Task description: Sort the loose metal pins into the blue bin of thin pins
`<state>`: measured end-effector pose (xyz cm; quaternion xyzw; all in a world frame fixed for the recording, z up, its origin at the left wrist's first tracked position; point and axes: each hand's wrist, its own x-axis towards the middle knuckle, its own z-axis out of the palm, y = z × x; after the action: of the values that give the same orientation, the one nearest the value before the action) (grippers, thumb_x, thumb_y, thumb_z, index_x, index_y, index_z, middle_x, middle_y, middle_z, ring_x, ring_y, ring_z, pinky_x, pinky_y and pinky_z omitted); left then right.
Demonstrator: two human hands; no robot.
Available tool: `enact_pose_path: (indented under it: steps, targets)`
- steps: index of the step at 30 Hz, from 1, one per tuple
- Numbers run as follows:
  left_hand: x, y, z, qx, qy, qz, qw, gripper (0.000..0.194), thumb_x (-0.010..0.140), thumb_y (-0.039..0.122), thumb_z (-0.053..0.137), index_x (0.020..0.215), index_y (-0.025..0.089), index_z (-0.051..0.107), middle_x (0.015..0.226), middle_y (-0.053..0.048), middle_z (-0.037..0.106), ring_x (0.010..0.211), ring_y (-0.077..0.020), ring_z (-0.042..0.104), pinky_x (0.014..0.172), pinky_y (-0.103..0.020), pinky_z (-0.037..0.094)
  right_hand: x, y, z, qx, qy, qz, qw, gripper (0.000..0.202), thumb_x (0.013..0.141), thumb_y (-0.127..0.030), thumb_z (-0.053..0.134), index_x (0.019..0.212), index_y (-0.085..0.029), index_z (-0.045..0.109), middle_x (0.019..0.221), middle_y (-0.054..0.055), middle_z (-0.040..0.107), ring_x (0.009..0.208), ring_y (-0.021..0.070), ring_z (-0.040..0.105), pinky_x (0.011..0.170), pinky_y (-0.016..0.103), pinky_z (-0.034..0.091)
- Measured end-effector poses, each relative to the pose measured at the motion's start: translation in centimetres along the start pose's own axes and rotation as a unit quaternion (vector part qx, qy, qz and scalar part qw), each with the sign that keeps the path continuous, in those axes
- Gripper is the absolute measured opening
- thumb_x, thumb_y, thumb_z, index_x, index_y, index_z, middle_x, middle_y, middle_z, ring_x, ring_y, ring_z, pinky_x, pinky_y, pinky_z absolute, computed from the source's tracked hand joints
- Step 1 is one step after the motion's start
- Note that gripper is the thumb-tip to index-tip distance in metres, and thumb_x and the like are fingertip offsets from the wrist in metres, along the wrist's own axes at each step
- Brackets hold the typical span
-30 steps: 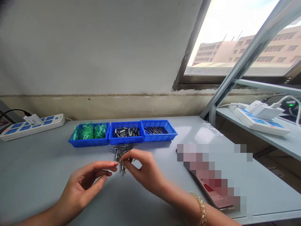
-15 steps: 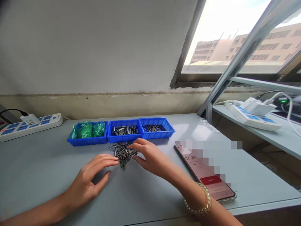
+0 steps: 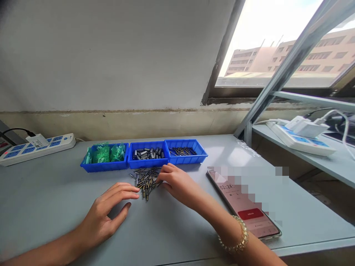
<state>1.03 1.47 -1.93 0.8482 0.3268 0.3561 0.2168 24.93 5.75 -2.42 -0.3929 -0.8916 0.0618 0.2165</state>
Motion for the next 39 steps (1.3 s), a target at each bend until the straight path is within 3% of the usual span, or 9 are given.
enact_pose_path:
  steps: [10, 14, 17, 20, 23, 27, 30, 34, 39]
  targets:
    - [-0.2, 0.2, -0.1, -0.011, 0.004, -0.006, 1.000, 0.030, 0.081, 0.000, 0.048, 0.096, 0.020, 0.064, 0.102, -0.007, 0.069, 0.099, -0.0217, 0.061, 0.089, -0.037, 0.048, 0.1, -0.8, 0.8, -0.150, 0.001, -0.090, 0.985, 0.019, 0.083, -0.004, 0.048, 0.071, -0.016, 0.057, 0.074, 0.005, 0.057, 0.069, 0.0157, 0.050, 0.061, 0.030, 0.043]
    - [0.1, 1.0, -0.1, -0.061, 0.010, -0.088, 0.994, 0.026, 0.082, 0.007, 0.050, 0.099, 0.020, 0.064, 0.100, -0.007, 0.070, 0.093, -0.0217, 0.064, 0.086, -0.038, 0.050, 0.2, -2.2, 0.5, 0.131, 0.101, 0.011, 0.986, 0.013, 0.079, -0.009, 0.048, 0.071, -0.018, 0.053, 0.065, -0.001, 0.053, 0.057, 0.0103, 0.047, 0.053, 0.024, 0.042]
    - [0.3, 1.8, 0.3, -0.180, 0.005, -0.215, 0.960, 0.022, 0.081, 0.016, 0.056, 0.102, 0.018, 0.061, 0.096, -0.008, 0.071, 0.079, -0.0197, 0.068, 0.076, -0.034, 0.055, 0.2, -3.7, 0.6, 0.400, 0.099, 0.110, 0.904, 0.007, 0.078, -0.016, 0.052, 0.071, -0.018, 0.051, 0.060, -0.003, 0.053, 0.051, 0.0075, 0.048, 0.047, 0.021, 0.041]
    - [0.3, 2.2, 0.7, -0.287, 0.012, -0.291, 0.913, 0.019, 0.077, 0.022, 0.062, 0.096, 0.018, 0.061, 0.086, -0.005, 0.072, 0.072, -0.0184, 0.068, 0.070, -0.031, 0.055, 0.3, -4.8, 1.1, 0.549, 0.068, 0.125, 0.824, 0.012, 0.080, -0.025, 0.058, 0.074, -0.017, 0.053, 0.062, -0.001, 0.059, 0.054, 0.0086, 0.055, 0.051, 0.022, 0.047]
    - [0.4, 2.2, 0.7, -0.294, 0.037, -0.321, 0.900, 0.009, 0.075, 0.025, 0.064, 0.079, 0.018, 0.064, 0.070, -0.002, 0.070, 0.067, -0.0178, 0.067, 0.067, -0.028, 0.053, 0.3, -5.4, 1.5, 0.579, 0.070, 0.125, 0.802, 0.015, 0.079, -0.028, 0.062, 0.073, -0.017, 0.054, 0.063, 0.000, 0.061, 0.058, 0.0095, 0.058, 0.055, 0.024, 0.049]
    - [0.6, 2.0, 0.6, -0.289, 0.065, -0.339, 0.893, 0.009, 0.072, 0.027, 0.067, 0.072, 0.018, 0.064, 0.064, 0.000, 0.066, 0.066, -0.0173, 0.065, 0.065, -0.027, 0.050, 0.4, -5.5, 1.4, 0.561, 0.074, 0.131, 0.814, 0.011, 0.079, -0.025, 0.062, 0.075, -0.016, 0.057, 0.065, 0.000, 0.061, 0.060, 0.0104, 0.059, 0.056, 0.024, 0.049]
    - [0.6, 1.9, 0.6, -0.302, 0.054, -0.351, 0.885, 0.011, 0.072, 0.028, 0.069, 0.074, 0.018, 0.065, 0.065, 0.000, 0.067, 0.068, -0.0174, 0.064, 0.066, -0.026, 0.048, 0.4, -5.8, 1.0, 0.500, 0.102, 0.084, 0.856, 0.006, 0.079, -0.019, 0.062, 0.074, -0.017, 0.062, 0.066, 0.000, 0.060, 0.062, 0.0111, 0.056, 0.058, 0.025, 0.047]
    - [0.5, 2.2, 1.0, -0.355, -0.004, -0.332, 0.874, 0.016, 0.072, 0.031, 0.072, 0.073, 0.016, 0.067, 0.069, -0.002, 0.069, 0.071, -0.0185, 0.063, 0.068, -0.027, 0.047, 0.3, -6.7, 1.1, 0.391, 0.143, -0.011, 0.909, 0.008, 0.078, -0.013, 0.060, 0.073, -0.018, 0.063, 0.068, 0.000, 0.055, 0.063, 0.0111, 0.050, 0.058, 0.025, 0.045]
    - [0.7, 2.8, 1.3, -0.422, -0.080, -0.302, 0.851, 0.017, 0.070, 0.030, 0.075, 0.069, 0.015, 0.068, 0.068, -0.003, 0.069, 0.073, -0.0192, 0.064, 0.070, -0.027, 0.048, 0.1, -7.5, 1.6, 0.357, 0.111, -0.067, 0.925, 0.009, 0.078, -0.012, 0.060, 0.073, -0.019, 0.061, 0.075, 0.000, 0.050, 0.064, 0.0104, 0.049, 0.055, 0.022, 0.045]
